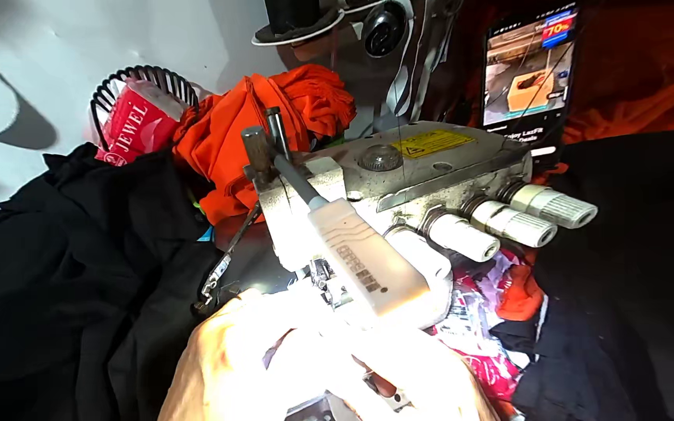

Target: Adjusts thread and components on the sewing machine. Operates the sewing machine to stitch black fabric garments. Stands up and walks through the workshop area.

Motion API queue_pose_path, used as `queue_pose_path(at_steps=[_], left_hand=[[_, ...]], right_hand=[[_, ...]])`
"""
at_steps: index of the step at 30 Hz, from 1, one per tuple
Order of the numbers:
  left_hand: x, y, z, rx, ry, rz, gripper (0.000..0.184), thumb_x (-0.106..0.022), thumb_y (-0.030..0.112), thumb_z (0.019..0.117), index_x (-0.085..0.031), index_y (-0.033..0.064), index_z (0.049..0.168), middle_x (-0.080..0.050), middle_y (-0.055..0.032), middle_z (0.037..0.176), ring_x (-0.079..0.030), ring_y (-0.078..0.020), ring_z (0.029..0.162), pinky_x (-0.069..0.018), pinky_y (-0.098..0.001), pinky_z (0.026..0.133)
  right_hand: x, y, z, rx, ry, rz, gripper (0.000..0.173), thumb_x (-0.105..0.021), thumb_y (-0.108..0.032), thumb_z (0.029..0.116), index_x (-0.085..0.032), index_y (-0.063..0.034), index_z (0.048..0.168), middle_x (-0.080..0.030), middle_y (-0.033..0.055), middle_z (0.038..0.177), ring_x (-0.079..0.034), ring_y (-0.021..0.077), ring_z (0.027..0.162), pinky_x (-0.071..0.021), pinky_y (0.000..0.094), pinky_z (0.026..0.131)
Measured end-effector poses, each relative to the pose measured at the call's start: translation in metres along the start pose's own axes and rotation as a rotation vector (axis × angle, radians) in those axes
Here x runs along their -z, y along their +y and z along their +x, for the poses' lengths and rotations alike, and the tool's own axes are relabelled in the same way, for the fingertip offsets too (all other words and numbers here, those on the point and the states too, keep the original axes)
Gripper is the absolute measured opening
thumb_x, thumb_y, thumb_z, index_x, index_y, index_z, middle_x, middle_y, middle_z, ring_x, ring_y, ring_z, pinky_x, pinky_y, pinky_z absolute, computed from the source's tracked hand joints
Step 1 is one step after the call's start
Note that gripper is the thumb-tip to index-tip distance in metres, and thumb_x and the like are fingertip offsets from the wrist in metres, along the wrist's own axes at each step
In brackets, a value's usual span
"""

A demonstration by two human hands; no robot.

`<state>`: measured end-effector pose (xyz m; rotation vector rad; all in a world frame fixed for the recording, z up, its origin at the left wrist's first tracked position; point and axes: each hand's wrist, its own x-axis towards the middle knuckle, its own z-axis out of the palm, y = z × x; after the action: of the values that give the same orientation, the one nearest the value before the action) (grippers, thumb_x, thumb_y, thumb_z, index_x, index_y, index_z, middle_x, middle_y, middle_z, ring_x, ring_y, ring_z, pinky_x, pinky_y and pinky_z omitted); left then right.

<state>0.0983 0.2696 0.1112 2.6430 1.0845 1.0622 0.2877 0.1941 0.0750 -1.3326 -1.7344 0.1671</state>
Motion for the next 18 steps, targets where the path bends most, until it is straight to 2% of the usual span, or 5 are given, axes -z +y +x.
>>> queue_pose_path(at_steps=[4, 7, 11, 14, 18], left_hand=[[0.008, -0.010, 0.000, -0.066, -0.082, -0.071, 0.020, -0.063, 0.024, 0.0964, -0.077, 0.0111, 0.090, -0.074, -0.0004, 0.084, -0.065, 0.0009, 0.080, -0.0512, -0.0143, 0.076], [0.008, -0.011, -0.003, -0.054, -0.075, -0.097, 0.020, -0.063, 0.022, 0.0965, -0.077, 0.0104, 0.089, -0.075, -0.0014, 0.085, -0.066, -0.0006, 0.084, -0.0518, -0.0161, 0.080], [0.002, -0.013, -0.004, -0.060, -0.021, -0.110, 0.019, -0.064, 0.022, 0.0945, -0.078, 0.0119, 0.087, -0.075, 0.0007, 0.087, -0.065, 0.0020, 0.081, -0.0513, -0.0134, 0.076], [-0.001, -0.012, -0.005, -0.055, -0.014, -0.109, 0.019, -0.063, 0.023, 0.0932, -0.078, 0.0141, 0.087, -0.075, 0.0040, 0.088, -0.065, 0.0032, 0.082, -0.0514, -0.0130, 0.074], [-0.001, -0.013, -0.005, -0.052, -0.010, -0.117, 0.019, -0.063, 0.025, 0.0933, -0.078, 0.0153, 0.086, -0.075, 0.0058, 0.088, -0.064, 0.0032, 0.080, -0.0518, -0.0139, 0.072]], right_hand=[[0.031, -0.006, -0.003, -0.078, 0.034, 0.019, 0.029, -0.067, -0.033, 0.0976, -0.079, -0.0073, 0.104, -0.071, 0.0073, 0.079, -0.064, 0.0153, 0.073, -0.0514, 0.0324, 0.071], [0.094, 0.028, -0.008, -0.204, 0.139, -0.109, 0.021, -0.058, -0.018, 0.1015, -0.067, -0.0012, 0.109, -0.069, 0.0007, 0.091, -0.062, -0.0027, 0.080, -0.0529, 0.0172, 0.072], [0.169, 0.065, 0.021, -0.498, -0.114, -0.240, 0.037, -0.051, -0.006, 0.1015, -0.054, 0.0098, 0.134, -0.064, 0.0270, 0.124, -0.066, 0.0330, 0.110, -0.0539, 0.0503, 0.094], [0.177, 0.092, 0.057, -0.751, -0.250, -0.013, 0.026, -0.049, -0.008, 0.1060, -0.059, -0.0071, 0.130, -0.069, 0.0069, 0.115, -0.069, 0.0162, 0.104, -0.0578, 0.0360, 0.091], [0.151, 0.127, 0.089, -0.906, -0.207, 0.411, 0.022, -0.039, -0.010, 0.1086, -0.060, -0.0091, 0.116, -0.066, 0.0008, 0.097, -0.067, 0.0072, 0.089, -0.0566, 0.0230, 0.079]])
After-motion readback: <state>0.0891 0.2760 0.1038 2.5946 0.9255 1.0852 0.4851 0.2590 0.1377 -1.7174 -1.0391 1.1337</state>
